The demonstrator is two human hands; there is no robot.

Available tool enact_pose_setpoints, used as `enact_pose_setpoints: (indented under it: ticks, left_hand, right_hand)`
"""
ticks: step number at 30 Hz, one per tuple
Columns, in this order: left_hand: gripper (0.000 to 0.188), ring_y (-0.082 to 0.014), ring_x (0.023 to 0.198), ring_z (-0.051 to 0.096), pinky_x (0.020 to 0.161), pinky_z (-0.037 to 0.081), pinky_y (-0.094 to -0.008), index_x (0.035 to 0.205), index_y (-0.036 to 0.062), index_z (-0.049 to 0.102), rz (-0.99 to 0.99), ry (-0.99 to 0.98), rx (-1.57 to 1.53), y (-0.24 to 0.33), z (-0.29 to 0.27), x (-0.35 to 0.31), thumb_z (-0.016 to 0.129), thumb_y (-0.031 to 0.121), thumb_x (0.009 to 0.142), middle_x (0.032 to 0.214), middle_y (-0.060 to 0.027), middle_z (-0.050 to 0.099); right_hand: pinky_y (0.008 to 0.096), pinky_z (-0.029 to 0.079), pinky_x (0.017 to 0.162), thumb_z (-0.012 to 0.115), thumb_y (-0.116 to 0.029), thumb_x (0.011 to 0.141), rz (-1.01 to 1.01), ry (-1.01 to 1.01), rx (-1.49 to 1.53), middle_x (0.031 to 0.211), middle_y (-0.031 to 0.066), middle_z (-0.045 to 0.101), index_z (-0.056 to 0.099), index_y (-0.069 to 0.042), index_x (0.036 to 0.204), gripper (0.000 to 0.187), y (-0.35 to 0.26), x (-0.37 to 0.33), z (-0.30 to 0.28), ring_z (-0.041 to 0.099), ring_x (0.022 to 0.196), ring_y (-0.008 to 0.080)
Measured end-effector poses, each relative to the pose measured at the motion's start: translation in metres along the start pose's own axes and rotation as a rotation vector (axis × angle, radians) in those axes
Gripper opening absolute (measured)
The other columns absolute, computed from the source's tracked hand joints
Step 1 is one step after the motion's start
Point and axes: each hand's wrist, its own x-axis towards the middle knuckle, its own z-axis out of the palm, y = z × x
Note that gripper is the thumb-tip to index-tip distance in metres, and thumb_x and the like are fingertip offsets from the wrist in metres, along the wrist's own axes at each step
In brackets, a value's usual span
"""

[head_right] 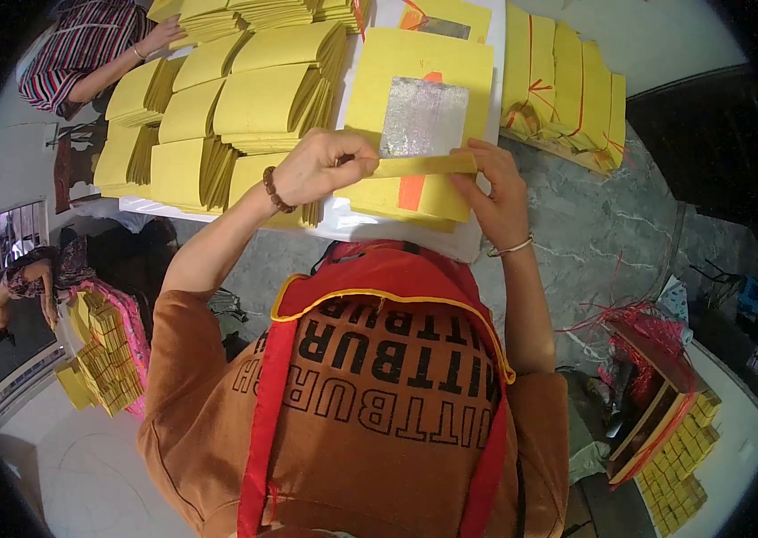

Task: Arranging and stacking yellow paper sheets with foil centers on a table.

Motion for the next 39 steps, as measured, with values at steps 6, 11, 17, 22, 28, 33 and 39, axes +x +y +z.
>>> enact_pose_setpoints:
  ticks: [6,11,17,22,28,33,39]
  left_hand:
    - [0.042,-0.0278,0.112,0.048,0.091,0.039,-0.0389,0.115,0.0121,0.059,0.472,0.185,0.474,-0.018,-0.010,-0.011,0.065,0.015,0.073,0.113,-0.0112,0.057]
    - [0.043,-0.0283,0.115,0.047,0.092,0.039,-0.0398,0.114,0.0134,0.060,0.470,0.287,0.706,-0.031,-0.007,-0.011,0.059,0.011,0.071,0.117,-0.0080,0.056]
    - [0.037,-0.0208,0.095,0.057,0.082,0.042,-0.0349,0.107,0.0135,0.060,0.600,0.280,0.726,-0.014,-0.001,-0.041,0.056,0.006,0.071,0.103,-0.0065,0.060]
    - [0.019,-0.0249,0.080,0.061,0.070,0.044,-0.0372,0.098,0.0065,0.059,0.306,0.256,0.395,-0.010,0.005,-0.036,0.056,0.013,0.081,0.082,-0.0102,0.062]
    - [0.034,-0.0316,0.065,0.059,0.060,0.045,-0.0386,0.096,-0.0030,0.058,-0.146,0.372,-0.194,-0.025,0.010,0.003,0.052,0.029,0.089,0.068,-0.0197,0.059]
    - [0.033,-0.0322,0.064,0.059,0.060,0.044,-0.0398,0.091,-0.0026,0.060,-0.203,0.367,-0.113,-0.038,0.006,0.017,0.054,0.030,0.087,0.068,-0.0194,0.059]
    - [0.031,-0.0265,0.060,0.057,0.058,0.042,-0.0376,0.086,-0.0027,0.060,-0.284,0.337,-0.233,-0.043,0.008,0.022,0.055,0.028,0.086,0.065,-0.0158,0.058]
  right_hand:
    - [0.0335,0.041,0.090,0.064,-0.006,0.078,0.204,0.130,0.280,0.103,0.0081,0.063,0.064,-0.003,0.095,0.018,0.011,-0.005,0.008,0.055,0.104,0.0246]
    - [0.0339,0.041,0.090,0.066,-0.006,0.076,-0.011,0.045,0.277,0.109,0.0068,0.061,0.065,-0.006,0.093,0.017,0.012,-0.001,-0.002,0.056,0.103,0.0243]
    - [0.0363,0.040,0.086,0.070,-0.013,0.073,-0.274,-0.064,-0.208,0.100,0.0057,0.065,0.066,-0.012,0.093,0.020,-0.025,-0.004,-0.013,0.059,0.100,0.0223]
    - [0.0353,0.043,0.079,0.070,-0.017,0.076,-0.076,-0.114,-0.121,0.100,0.0075,0.065,0.065,-0.011,0.095,0.021,-0.013,-0.012,-0.007,0.060,0.097,0.0227]
    - [0.0281,0.046,0.068,0.066,-0.017,0.081,0.403,0.112,0.323,0.094,0.0077,0.065,0.060,-0.003,0.107,0.031,-0.024,0.012,0.010,0.060,0.082,0.0135]
    - [0.0239,0.046,0.062,0.066,-0.016,0.081,0.392,0.245,0.411,0.088,0.0051,0.065,0.052,-0.003,0.122,0.045,-0.031,0.021,0.013,0.057,0.071,0.0068]
    - [0.0208,0.040,0.054,0.068,-0.015,0.079,0.439,0.188,0.176,0.079,0.0032,0.063,0.057,-0.004,0.118,0.042,-0.012,0.016,0.018,0.046,0.059,0.0053]
